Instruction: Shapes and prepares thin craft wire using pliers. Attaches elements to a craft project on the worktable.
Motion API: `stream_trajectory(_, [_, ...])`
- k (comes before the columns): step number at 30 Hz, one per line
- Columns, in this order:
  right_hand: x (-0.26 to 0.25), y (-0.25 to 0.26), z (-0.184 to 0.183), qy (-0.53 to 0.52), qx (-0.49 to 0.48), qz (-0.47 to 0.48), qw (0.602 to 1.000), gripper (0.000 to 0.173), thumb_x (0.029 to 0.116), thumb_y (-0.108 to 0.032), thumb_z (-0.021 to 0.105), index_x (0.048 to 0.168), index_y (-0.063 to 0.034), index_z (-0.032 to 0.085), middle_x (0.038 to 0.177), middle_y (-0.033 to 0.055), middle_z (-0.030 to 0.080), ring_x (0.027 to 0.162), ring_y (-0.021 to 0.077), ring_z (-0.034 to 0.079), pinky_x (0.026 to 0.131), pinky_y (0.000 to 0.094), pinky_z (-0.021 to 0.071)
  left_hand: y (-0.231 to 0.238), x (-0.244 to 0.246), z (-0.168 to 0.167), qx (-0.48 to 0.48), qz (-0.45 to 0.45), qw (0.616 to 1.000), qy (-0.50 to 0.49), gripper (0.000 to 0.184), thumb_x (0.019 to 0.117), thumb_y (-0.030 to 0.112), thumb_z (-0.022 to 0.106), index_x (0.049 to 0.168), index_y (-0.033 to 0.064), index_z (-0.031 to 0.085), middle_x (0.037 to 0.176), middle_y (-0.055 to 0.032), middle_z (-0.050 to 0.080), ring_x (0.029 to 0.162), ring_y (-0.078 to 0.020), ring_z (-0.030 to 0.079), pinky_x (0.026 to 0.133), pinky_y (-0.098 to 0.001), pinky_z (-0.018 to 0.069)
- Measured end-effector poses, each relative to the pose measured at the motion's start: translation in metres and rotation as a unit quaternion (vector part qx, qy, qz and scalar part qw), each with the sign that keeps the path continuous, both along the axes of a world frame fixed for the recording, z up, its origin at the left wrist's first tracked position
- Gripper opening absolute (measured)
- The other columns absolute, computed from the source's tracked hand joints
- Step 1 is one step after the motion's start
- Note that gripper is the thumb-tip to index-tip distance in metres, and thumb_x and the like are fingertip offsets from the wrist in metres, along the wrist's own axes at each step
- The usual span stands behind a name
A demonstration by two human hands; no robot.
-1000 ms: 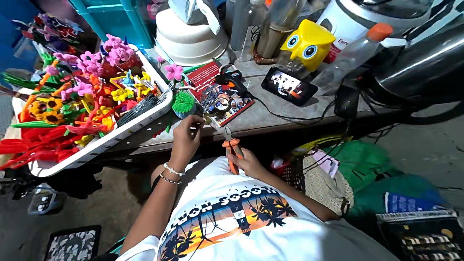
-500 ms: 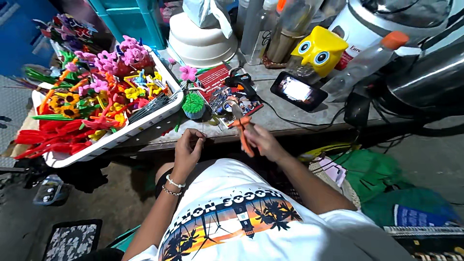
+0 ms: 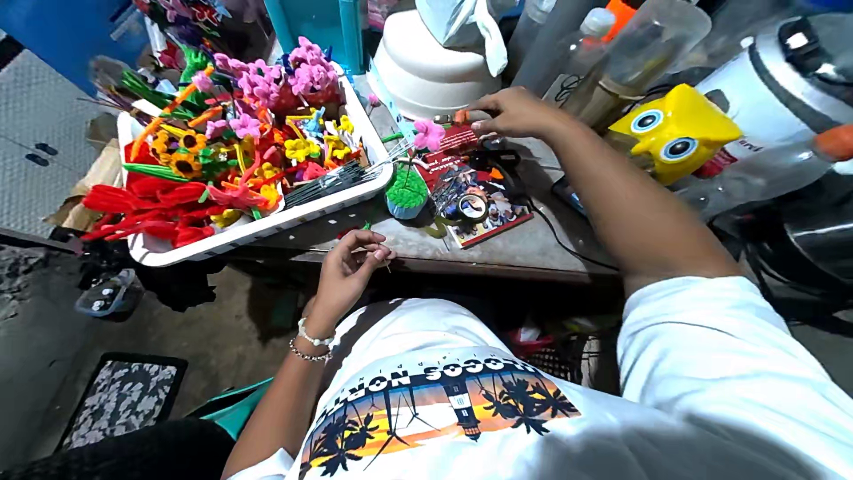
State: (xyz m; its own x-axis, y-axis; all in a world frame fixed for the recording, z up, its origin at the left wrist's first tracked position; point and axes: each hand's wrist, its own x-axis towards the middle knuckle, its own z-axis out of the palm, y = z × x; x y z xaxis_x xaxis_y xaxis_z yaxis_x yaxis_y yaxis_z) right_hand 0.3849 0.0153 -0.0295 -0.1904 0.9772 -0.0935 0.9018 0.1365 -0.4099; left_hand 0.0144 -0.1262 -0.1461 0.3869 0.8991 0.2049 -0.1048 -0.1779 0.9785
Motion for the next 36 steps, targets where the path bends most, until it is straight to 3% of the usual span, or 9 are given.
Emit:
stream_trajectory(6, [-0.022,0.027,-0.037,-0.025,0.047,0.023,0.998,0.033,0.0972,-0.011,0.068,0.13,-0.0113,0.072,0.122,0.0233,0.069,0.12,0.0436,0.062,0.108,0.062,0.0407,0.006,-0.02,0.008,0.055,0.022,0.997,0.038,0.02,0.0963,0.0,0.064,0.116,0.0018,0.061,0.108,-0.0042,0.071,0.093,-0.0141,0.073,0.086,-0.0336,0.063])
stream_trajectory(10, [-0.021,0.027,-0.053,-0.038,0.058,0.036,0.997,0.037,0.0926,-0.009,0.073,0.129,-0.0039,0.071,0.123,0.026,0.068,0.122,0.0453,0.06,0.111,0.0613,0.0378,0.005,-0.025,0.012,0.049,0.018,0.998,0.032,0.024,0.0973,-0.001,0.061,0.121,0.0027,0.059,0.11,-0.0043,0.07,0.095,-0.015,0.072,0.087,-0.0337,0.0626])
stream_trajectory(13, [-0.021,0.02,-0.047,-0.014,0.068,0.01,0.998,0.04,0.0928,-0.017,0.075,0.129,-0.0013,0.068,0.124,0.0291,0.064,0.122,0.0456,0.058,0.109,0.0607,0.0405,0.005,-0.027,0.013,0.046,0.013,0.999,0.025,0.027,0.0991,-0.001,0.057,0.126,0.0032,0.057,0.109,-0.0059,0.071,0.097,-0.0176,0.072,0.089,-0.0348,0.0621])
stream_trajectory(16, [-0.041,-0.009,-0.027,0.033,0.115,0.03,0.992,0.039,0.0905,-0.01,0.075,0.127,0.0021,0.066,0.125,0.0281,0.061,0.12,0.0438,0.058,0.106,0.0584,0.0439,0.005,-0.028,0.013,0.069,0.028,0.996,0.041,0.025,0.0998,0.001,0.057,0.125,0.003,0.058,0.11,-0.0057,0.071,0.097,-0.0163,0.072,0.088,-0.0337,0.0619])
stream_trajectory(21, [-0.078,-0.058,-0.031,0.16,0.038,0.154,0.974,0.074,0.0764,-0.012,0.088,0.138,0.0041,0.051,0.13,0.0209,0.062,0.123,0.0302,0.06,0.107,0.0475,0.0472,0.006,-0.031,0.015,0.094,0.038,0.993,0.053,0.024,0.0997,0.002,0.058,0.124,0.0017,0.059,0.11,-0.0067,0.07,0.096,-0.016,0.072,0.086,-0.0332,0.0621])
stream_trajectory(24, [-0.095,-0.067,-0.055,0.206,0.021,0.133,0.969,0.085,0.0767,-0.019,0.089,0.146,0.0004,0.044,0.142,0.0169,0.057,0.133,0.0249,0.055,0.112,0.0421,0.0445,0.005,-0.032,0.019,0.101,0.038,0.993,0.047,0.025,0.0991,0.0,0.058,0.124,0.0007,0.059,0.112,-0.008,0.069,0.097,-0.0171,0.072,0.087,-0.0341,0.0623])
stream_trajectory(26, [-0.107,-0.075,-0.063,0.214,0.046,0.11,0.969,0.086,0.0767,-0.022,0.088,0.146,-0.0006,0.043,0.14,0.0168,0.058,0.13,0.0245,0.056,0.111,0.042,0.0451,0.004,-0.034,0.022,0.113,0.047,0.991,0.051,0.025,0.0992,0.001,0.058,0.125,0.0002,0.059,0.114,-0.0083,0.069,0.098,-0.0171,0.072,0.088,-0.0352,0.0624])
stream_trajectory(30, [-0.13,-0.1,-0.066,0.182,0.067,0.043,0.98,0.089,0.0775,-0.035,0.089,0.146,0.0029,0.045,0.139,0.0247,0.055,0.129,0.0357,0.055,0.109,0.0513,0.0454,0.002,-0.036,0.028,0.117,0.102,0.987,0.032,0.035,0.0992,0.001,0.058,0.131,0.0028,0.045,0.11,-0.0056,0.064,0.096,-0.0146,0.071,0.088,-0.0357,0.0623])
stream_trajectory(36, [-0.144,-0.122,-0.077,0.226,0.145,0.01,0.963,0.069,0.0856,-0.032,0.084,0.142,-0.0059,0.053,0.139,0.0191,0.054,0.121,0.0332,0.059,0.099,0.0507,0.0522,0.002,-0.04,0.033,0.157,0.125,0.977,0.075,0.02,0.0998,0.0,0.054,0.12,0.002,0.052,0.11,-0.0062,0.066,0.094,-0.0134,0.071,0.085,-0.0328,0.0622])
